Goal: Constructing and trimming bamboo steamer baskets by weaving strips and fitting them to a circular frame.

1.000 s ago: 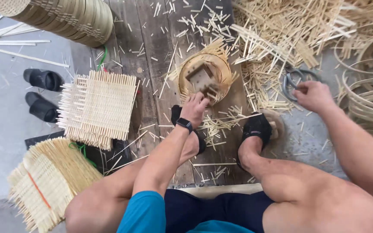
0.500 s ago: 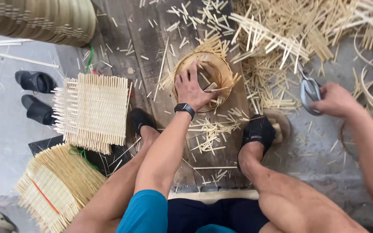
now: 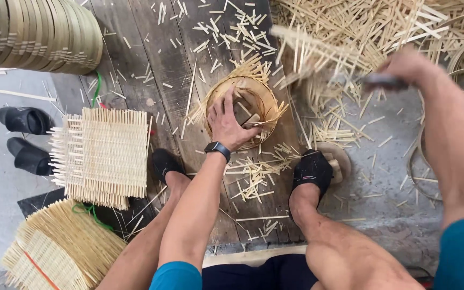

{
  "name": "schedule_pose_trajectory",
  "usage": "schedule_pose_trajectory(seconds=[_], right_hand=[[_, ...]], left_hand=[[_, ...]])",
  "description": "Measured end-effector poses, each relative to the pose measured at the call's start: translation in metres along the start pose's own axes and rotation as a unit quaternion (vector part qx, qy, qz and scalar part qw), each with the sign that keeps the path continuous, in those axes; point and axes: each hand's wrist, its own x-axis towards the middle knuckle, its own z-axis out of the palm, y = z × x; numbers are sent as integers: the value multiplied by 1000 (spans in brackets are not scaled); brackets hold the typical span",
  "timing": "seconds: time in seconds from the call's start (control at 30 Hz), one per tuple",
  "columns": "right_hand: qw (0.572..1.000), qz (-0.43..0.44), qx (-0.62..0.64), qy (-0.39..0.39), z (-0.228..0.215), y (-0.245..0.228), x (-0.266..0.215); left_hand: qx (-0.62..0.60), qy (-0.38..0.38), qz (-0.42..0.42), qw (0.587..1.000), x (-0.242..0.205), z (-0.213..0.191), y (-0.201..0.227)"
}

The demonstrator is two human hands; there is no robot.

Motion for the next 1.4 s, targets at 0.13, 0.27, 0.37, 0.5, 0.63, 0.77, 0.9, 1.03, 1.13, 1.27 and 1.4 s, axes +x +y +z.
schedule_pose_trajectory(seconds=[0.13, 0.27, 0.37, 0.5, 0.63, 0.77, 0.9, 1.03, 1.13, 1.27, 1.4], right_hand=[[963, 42, 161, 213, -34, -7, 11], [945, 70, 225, 227, -2, -23, -4], [960, 77, 260, 67, 49, -31, -48], [954, 69, 291, 32, 109, -36, -114], [933, 32, 352, 66, 140, -58, -148], [811, -186, 529, 168, 160, -104, -182], [747, -243, 591, 182, 167, -148, -168], [860, -84, 502, 18, 153, -139, -143], [843, -133, 516, 75, 127, -140, -172], [759, -325, 505, 250, 114, -142, -217], [591, -389, 684, 178, 177, -132, -145]], left_hand=[[-48, 20, 13, 999, -1, 5, 0], [-51, 40, -57, 996, -9, 5, 8], [-70, 113, -5, 991, -25, -21, 29], [-71, 168, 74, 980, -35, -20, 32], [-44, 55, -13, 997, -27, 24, 9], [-14, 40, -30, 999, -25, 21, 16], [-10, 46, -34, 998, -28, 20, 18], [-20, -11, -11, 1000, -22, 9, 13], [84, -35, 109, 990, -24, -3, 12], [68, -110, -55, 990, -46, 2, 22], [-145, -9, -158, 977, -60, 20, 45]])
